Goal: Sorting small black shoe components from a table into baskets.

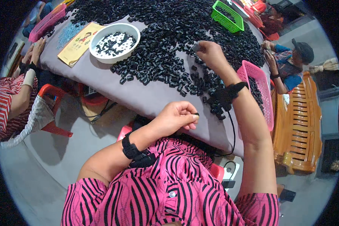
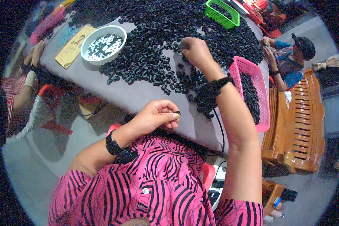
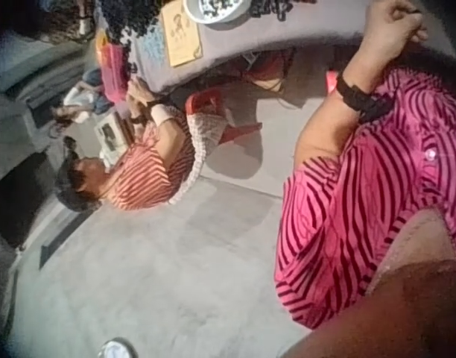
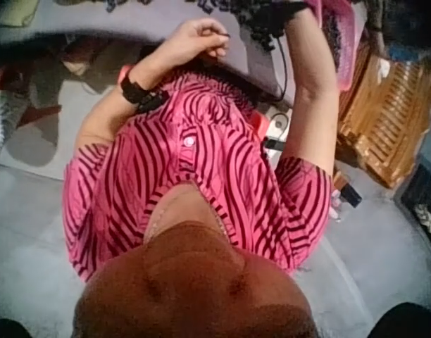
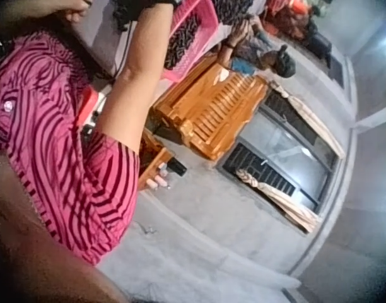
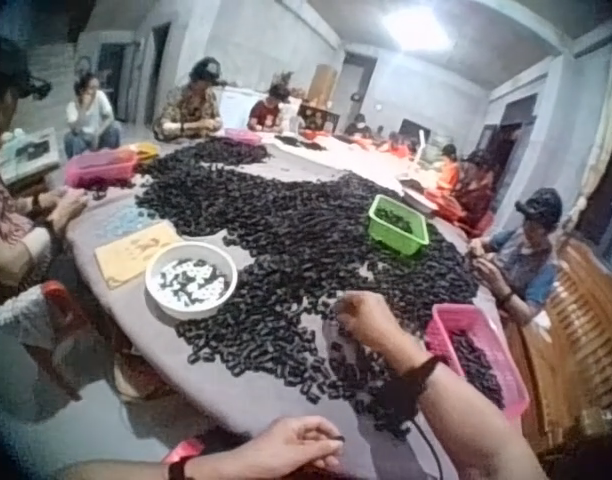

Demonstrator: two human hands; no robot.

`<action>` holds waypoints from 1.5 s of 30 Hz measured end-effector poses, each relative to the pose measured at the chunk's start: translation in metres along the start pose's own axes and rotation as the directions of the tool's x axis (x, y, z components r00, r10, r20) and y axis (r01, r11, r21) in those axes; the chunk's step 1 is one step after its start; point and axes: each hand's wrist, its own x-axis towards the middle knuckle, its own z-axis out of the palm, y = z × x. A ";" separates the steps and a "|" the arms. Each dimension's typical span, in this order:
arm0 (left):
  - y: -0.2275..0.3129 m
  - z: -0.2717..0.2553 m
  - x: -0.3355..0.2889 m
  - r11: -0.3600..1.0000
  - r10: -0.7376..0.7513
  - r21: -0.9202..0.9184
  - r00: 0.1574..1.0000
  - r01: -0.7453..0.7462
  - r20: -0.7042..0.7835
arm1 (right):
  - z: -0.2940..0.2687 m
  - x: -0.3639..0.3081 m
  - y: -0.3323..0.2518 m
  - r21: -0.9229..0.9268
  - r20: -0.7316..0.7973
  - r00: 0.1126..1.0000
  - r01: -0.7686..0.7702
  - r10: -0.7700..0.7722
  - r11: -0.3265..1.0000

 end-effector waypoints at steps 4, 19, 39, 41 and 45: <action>0.003 0.002 0.001 0.999 0.014 0.035 1.000 -0.014 0.005 | 0.012 0.011 -0.013 -0.023 0.054 0.999 -0.002 0.003 1.000; 0.002 0.006 0.001 1.000 0.010 -0.009 1.000 -0.010 0.017 | 0.023 0.013 0.003 -0.143 -0.018 1.000 -0.028 0.026 0.989; 0.006 0.004 0.001 0.999 0.029 0.032 0.999 -0.030 0.015 | 0.009 -0.013 0.012 -0.132 0.116 0.993 0.009 0.006 0.991; 0.006 0.002 0.000 0.999 0.027 0.033 1.000 -0.028 0.015 | 0.013 -0.020 0.010 -0.115 0.077 0.997 0.009 0.000 0.993; 0.005 0.003 0.001 0.998 0.035 0.046 0.999 -0.036 0.018 | -0.005 -0.026 -0.010 -0.087 0.131 0.987 -0.086 0.097 0.993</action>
